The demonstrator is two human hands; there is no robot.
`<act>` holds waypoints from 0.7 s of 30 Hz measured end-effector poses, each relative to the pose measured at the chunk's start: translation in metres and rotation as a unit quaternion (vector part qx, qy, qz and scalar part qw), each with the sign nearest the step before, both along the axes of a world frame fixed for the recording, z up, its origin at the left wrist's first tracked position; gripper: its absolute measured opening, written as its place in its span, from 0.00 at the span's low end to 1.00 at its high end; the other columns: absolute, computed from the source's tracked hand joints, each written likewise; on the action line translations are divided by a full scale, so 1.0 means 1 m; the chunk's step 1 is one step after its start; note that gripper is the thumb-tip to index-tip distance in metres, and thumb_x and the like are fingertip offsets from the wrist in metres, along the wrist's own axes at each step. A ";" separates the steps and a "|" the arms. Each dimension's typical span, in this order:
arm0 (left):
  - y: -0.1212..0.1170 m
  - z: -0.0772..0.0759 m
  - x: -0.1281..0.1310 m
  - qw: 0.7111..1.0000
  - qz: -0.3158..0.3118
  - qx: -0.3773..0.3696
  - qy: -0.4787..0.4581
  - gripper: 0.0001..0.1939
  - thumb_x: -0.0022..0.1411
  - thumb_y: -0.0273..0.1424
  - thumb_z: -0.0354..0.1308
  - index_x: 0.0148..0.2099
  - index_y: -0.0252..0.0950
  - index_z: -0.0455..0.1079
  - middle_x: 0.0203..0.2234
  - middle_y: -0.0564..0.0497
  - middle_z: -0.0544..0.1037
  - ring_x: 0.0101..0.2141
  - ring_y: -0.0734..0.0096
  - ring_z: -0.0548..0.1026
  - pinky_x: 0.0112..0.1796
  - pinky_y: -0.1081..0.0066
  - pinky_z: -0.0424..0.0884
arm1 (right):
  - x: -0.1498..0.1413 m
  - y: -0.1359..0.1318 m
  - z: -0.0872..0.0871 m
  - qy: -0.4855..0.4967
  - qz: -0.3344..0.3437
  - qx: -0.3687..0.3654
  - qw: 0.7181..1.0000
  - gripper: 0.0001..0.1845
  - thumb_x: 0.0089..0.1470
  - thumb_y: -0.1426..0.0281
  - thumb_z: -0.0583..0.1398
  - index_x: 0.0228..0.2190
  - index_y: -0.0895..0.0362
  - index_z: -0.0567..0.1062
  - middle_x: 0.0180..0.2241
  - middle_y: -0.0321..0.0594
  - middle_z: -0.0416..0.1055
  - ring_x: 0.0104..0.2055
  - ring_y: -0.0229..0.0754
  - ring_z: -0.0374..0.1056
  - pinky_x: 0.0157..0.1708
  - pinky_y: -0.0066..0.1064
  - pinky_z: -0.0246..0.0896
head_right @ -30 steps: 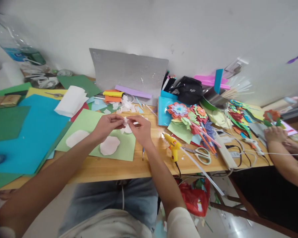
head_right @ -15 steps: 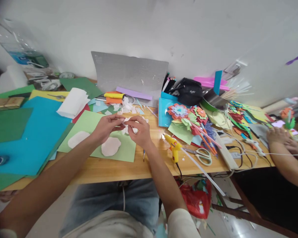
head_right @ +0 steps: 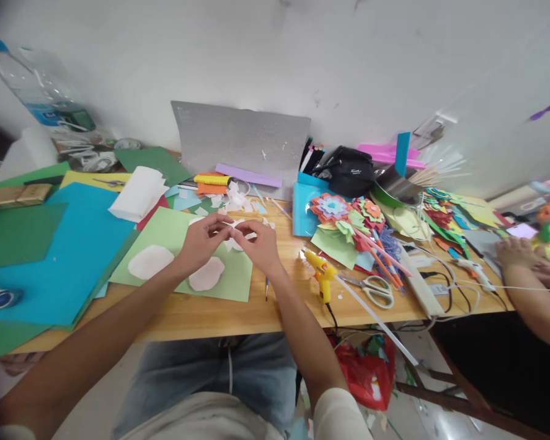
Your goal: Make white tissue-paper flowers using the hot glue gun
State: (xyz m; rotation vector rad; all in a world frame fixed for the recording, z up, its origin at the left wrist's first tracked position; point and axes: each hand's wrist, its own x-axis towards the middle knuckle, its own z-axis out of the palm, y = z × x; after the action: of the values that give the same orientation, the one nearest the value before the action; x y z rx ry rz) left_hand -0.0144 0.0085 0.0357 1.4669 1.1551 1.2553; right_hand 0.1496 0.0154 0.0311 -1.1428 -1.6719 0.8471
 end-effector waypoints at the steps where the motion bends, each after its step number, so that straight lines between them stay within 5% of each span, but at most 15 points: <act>1: -0.001 0.000 0.000 1.000 -0.003 -0.002 -0.003 0.10 0.57 0.33 0.58 0.42 0.36 0.72 0.30 0.50 0.79 0.32 0.68 0.78 0.36 0.69 0.72 | -0.001 -0.001 0.001 0.000 -0.005 0.004 1.000 0.12 0.51 0.60 0.63 0.31 0.56 0.77 0.31 0.39 0.76 0.32 0.39 0.71 0.27 0.27 0.68; 7: -0.002 -0.003 0.002 1.000 -0.007 -0.025 -0.004 0.13 0.55 0.31 0.59 0.44 0.36 0.71 0.29 0.50 0.79 0.31 0.68 0.78 0.36 0.68 0.74 | -0.003 -0.003 0.005 0.007 -0.037 0.007 0.999 0.10 0.50 0.62 0.63 0.27 0.56 0.77 0.28 0.39 0.75 0.31 0.39 0.71 0.29 0.28 0.68; 15: -0.003 -0.005 0.004 0.998 0.031 0.020 0.055 0.09 0.57 0.33 0.59 0.41 0.38 0.72 0.30 0.51 0.79 0.33 0.69 0.78 0.32 0.74 0.73 | 0.001 0.000 0.004 0.105 0.039 -0.152 0.982 0.14 0.46 0.58 0.65 0.26 0.57 0.76 0.21 0.35 0.71 0.25 0.37 0.70 0.26 0.28 0.68; 21: -0.005 -0.006 0.005 0.994 0.031 0.054 0.087 0.09 0.57 0.33 0.58 0.41 0.38 0.72 0.36 0.50 0.80 0.35 0.69 0.79 0.33 0.74 0.75 | 0.000 -0.001 0.004 0.099 0.029 -0.144 0.984 0.14 0.46 0.58 0.65 0.26 0.57 0.77 0.20 0.35 0.71 0.24 0.36 0.69 0.26 0.27 0.67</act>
State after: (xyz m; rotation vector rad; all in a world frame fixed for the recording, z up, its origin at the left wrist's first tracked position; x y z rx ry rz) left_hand -0.0094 0.0038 0.0293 1.6577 1.2713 1.2681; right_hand 0.1498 0.0142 0.0354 -1.1626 -1.4571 1.2296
